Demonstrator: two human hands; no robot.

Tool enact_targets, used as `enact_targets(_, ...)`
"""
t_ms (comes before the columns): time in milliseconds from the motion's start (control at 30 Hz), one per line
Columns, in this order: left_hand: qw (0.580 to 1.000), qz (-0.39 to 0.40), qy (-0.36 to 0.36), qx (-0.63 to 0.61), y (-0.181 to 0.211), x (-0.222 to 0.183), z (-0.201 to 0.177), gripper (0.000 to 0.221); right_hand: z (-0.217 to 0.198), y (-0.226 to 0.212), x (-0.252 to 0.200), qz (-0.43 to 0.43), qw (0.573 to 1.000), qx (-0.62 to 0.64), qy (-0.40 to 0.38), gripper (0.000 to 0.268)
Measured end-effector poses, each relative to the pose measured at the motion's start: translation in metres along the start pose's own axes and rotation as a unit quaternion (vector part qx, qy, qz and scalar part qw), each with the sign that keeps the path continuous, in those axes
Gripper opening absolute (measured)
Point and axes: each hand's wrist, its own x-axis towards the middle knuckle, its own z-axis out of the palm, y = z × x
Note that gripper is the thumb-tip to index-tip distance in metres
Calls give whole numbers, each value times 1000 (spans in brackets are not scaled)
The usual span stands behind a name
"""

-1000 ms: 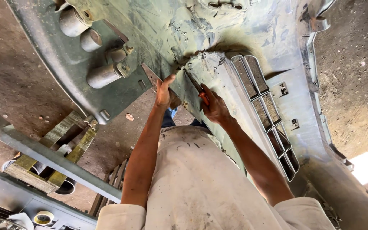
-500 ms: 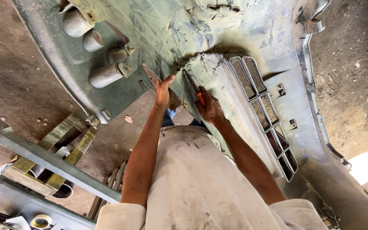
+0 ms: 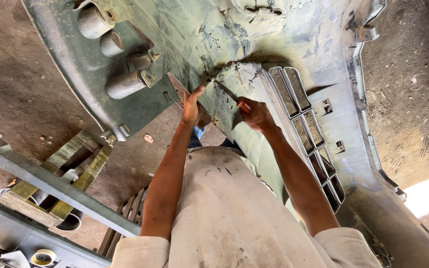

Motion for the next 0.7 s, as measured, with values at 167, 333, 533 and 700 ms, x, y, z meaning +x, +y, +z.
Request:
enact_targets(167, 999, -36, 17, 20, 5, -3, 2, 97, 8, 21, 17, -3, 1000, 0, -17, 12)
enact_targets(333, 999, -39, 6, 30, 14, -8, 6, 95, 16, 28, 26, 32, 999, 9, -33, 19)
enact_targets(533, 1000, -10, -7, 21, -5, 2, -5, 83, 24, 38, 34, 56, 997, 25, -45, 37)
enact_targets(700, 999, -4, -12, -33, -2, 0, -1, 64, 27, 42, 40, 29, 998, 43, -47, 43)
